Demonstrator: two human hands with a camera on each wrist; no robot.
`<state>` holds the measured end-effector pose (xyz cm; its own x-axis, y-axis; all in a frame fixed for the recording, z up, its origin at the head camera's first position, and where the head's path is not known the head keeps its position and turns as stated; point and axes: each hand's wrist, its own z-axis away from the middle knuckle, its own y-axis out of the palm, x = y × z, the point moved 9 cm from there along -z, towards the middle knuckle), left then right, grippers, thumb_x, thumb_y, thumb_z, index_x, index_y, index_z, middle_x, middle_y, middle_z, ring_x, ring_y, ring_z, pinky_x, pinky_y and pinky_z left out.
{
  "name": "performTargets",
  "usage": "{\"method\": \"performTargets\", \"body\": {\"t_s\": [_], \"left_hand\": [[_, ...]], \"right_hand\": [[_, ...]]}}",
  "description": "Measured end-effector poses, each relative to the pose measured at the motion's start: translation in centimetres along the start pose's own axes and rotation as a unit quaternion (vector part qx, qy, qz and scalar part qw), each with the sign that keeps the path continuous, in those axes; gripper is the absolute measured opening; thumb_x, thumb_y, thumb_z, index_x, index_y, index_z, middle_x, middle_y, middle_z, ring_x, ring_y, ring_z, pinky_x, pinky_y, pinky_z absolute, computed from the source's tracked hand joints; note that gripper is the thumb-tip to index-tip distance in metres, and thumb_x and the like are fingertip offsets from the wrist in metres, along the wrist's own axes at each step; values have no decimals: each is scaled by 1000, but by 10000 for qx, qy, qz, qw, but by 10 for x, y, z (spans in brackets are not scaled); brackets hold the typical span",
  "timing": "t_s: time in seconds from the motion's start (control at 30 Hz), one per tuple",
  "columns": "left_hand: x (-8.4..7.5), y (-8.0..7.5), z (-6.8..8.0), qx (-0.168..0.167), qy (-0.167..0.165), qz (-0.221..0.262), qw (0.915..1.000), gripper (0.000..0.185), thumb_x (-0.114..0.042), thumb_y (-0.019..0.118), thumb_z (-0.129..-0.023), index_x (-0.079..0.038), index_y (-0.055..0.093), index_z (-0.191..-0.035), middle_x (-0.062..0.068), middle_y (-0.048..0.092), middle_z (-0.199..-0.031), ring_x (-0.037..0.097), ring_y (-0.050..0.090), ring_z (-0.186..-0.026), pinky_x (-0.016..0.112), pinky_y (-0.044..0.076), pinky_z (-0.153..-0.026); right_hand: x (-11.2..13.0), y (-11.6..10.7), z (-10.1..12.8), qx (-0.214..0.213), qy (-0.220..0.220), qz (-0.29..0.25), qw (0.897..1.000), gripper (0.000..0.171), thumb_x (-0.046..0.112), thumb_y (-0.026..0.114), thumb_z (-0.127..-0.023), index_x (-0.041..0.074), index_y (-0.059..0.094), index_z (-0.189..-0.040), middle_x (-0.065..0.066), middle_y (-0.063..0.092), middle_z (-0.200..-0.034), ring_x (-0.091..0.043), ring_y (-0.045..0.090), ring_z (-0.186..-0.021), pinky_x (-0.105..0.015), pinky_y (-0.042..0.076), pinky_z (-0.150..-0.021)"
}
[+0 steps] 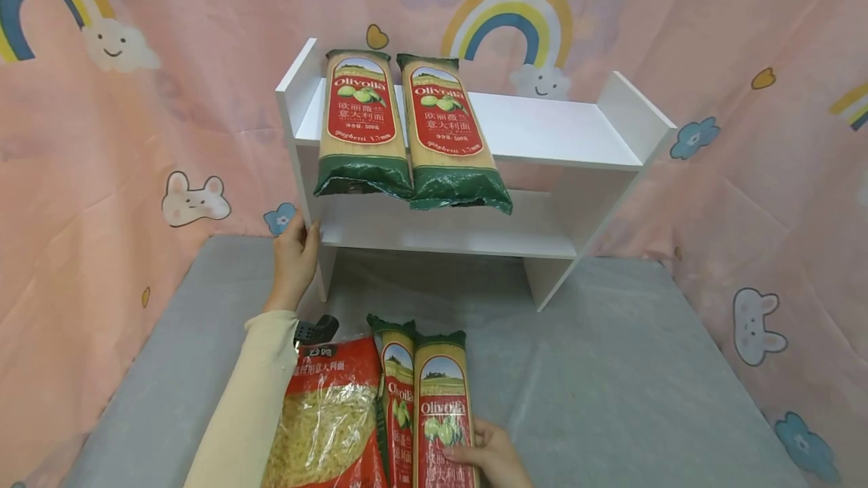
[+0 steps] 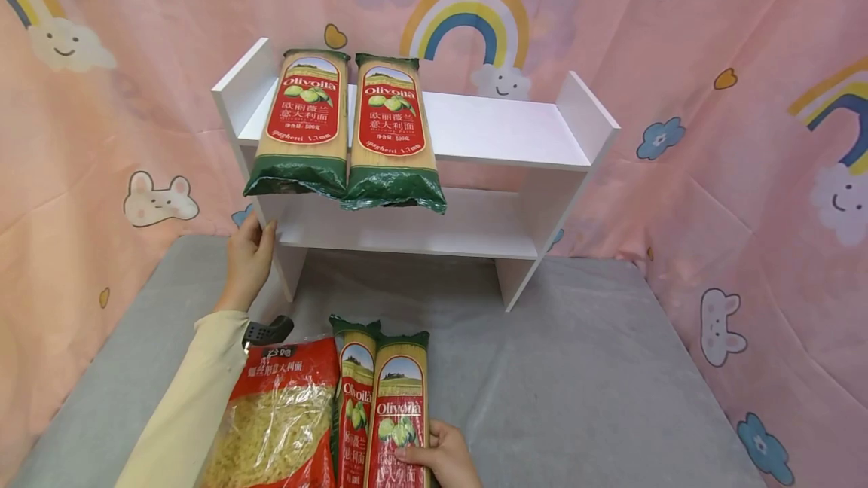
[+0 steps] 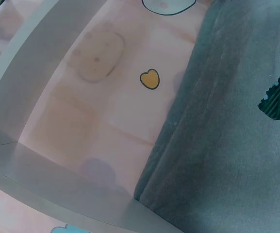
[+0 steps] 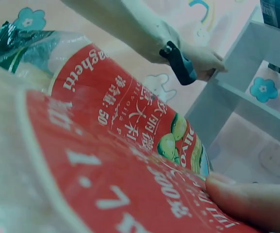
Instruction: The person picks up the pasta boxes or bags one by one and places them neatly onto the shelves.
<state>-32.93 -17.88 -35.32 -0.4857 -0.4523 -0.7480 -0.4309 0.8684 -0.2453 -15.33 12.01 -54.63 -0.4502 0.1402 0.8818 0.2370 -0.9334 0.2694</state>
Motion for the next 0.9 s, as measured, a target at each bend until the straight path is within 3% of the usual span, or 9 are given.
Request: {"method": "performTargets", "body": {"t_s": [0.27,0.67,0.9], "left_hand": [[0,-1,-2,-25,-6,-114,9999,21,-3,51,-96,8,57,-114,26,65,-96,27,58,-74,14,40,-62],[0,2,0,40,101,-82,9999,14,-2,49,-97,7,57,-104,20,59,-74,20,46,-60,20,36,-53],[1,-1,0,23,75,-181,9998,17,-3,50,-97,6,58,-109,22,61,-79,22,51,-64,23,39,-57]], "right_hand": [[2,0,0,-100,68,58,9999,53,4,67,-84,-17,45,-127,-20,68,-99,-25,68,-84,-39,53,-77],[12,-2,6,123,10,-21,9999,45,6,66,-84,-15,51,-120,-17,69,-94,-23,68,-81,-36,53,-76],[28,-7,5,-61,-2,-11,10000,42,9,67,-85,-12,53,-119,-13,71,-88,-22,68,-79,-37,53,-76]]}}
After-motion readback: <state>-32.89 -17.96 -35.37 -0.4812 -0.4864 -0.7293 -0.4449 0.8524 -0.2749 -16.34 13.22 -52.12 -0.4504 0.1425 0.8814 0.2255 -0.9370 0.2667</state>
